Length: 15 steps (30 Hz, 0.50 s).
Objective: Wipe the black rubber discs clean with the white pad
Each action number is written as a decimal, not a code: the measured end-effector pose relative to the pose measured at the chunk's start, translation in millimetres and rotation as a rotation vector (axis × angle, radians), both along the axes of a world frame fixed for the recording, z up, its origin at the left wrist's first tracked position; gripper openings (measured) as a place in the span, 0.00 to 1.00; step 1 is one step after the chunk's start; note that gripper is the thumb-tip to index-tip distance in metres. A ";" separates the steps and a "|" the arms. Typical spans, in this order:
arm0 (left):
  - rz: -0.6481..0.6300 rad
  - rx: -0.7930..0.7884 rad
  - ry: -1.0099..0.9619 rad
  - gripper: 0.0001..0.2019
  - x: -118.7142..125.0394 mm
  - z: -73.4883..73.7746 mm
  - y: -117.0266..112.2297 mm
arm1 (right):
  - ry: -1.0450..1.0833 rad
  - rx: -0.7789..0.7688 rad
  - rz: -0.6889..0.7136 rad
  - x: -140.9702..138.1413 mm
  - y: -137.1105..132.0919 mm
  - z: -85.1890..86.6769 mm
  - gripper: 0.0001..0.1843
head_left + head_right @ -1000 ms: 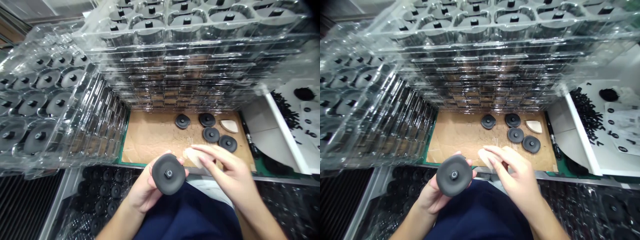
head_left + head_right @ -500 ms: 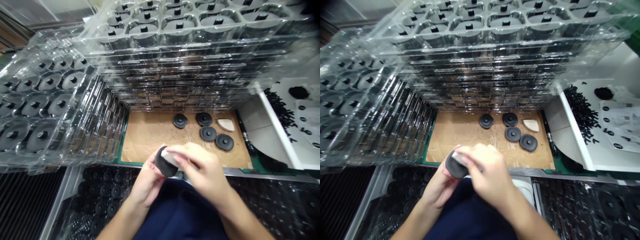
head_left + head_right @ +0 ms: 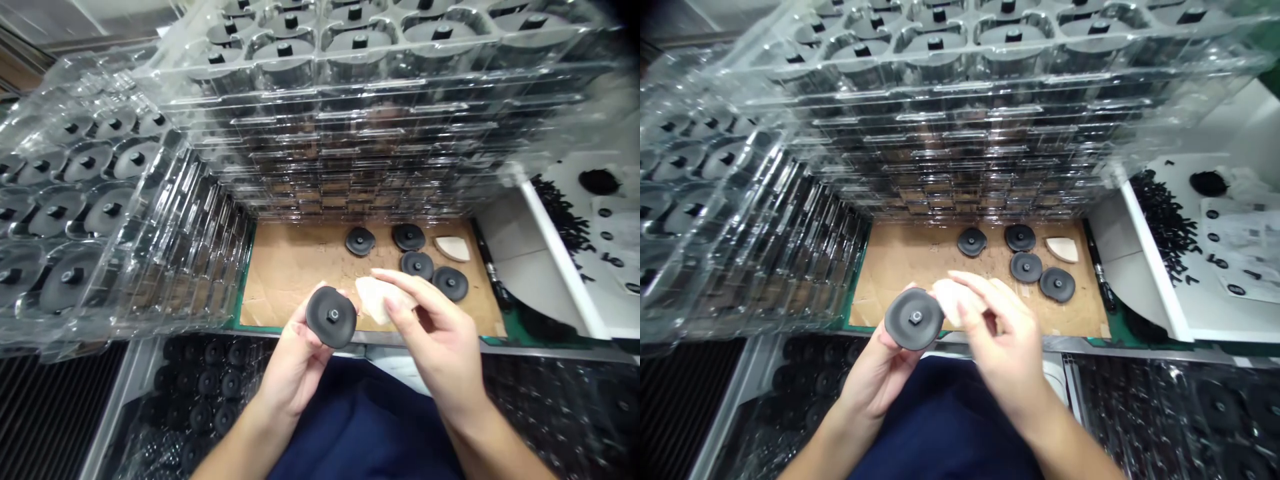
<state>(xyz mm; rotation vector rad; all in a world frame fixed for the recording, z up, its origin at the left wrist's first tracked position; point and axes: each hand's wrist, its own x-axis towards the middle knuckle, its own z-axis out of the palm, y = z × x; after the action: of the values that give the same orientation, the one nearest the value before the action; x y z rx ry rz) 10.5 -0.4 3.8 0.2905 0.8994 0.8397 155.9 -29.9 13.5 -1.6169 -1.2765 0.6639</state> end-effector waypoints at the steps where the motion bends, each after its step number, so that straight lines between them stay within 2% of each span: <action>1: -0.014 0.016 -0.012 0.27 0.0 0.2 0.0 | -0.044 0.122 0.046 -6.1 2.8 13.7 0.13; 3: -0.050 0.032 -0.043 0.25 -2.3 -0.2 0.0 | -0.109 0.280 0.215 -16.1 5.5 31.4 0.13; 4: -0.059 0.033 -0.054 0.26 -3.9 -0.9 -0.2 | -0.116 0.280 0.318 -19.1 5.8 35.2 0.13; 7: -0.055 0.028 -0.039 0.27 -5.3 -3.0 -1.6 | -0.097 0.121 0.497 -21.2 7.7 34.6 0.11; 9: -0.079 0.039 -0.019 0.23 -1.8 -2.5 -3.0 | -0.153 0.106 0.420 -21.7 11.6 31.6 0.11; 11: -0.119 0.039 -0.020 0.23 1.7 0.0 -3.6 | -0.221 0.187 0.288 -23.1 14.4 30.8 0.13; 12: -0.127 0.034 -0.029 0.24 2.1 1.7 -3.3 | -0.222 0.225 0.271 -23.2 14.0 31.4 0.13; 13: -0.123 0.028 -0.041 0.28 1.3 3.2 -2.7 | -0.197 0.251 0.297 -22.2 12.1 32.5 0.14; 15: -0.108 0.022 -0.060 0.32 -3.0 5.5 -0.9 | -0.119 0.240 0.435 -16.0 4.3 35.0 0.12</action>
<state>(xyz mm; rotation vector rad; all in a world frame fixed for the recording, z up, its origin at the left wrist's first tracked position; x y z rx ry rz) 7.4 -1.2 9.3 0.3278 0.8117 0.7552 139.8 -25.6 48.5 -1.2063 -1.7500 0.6508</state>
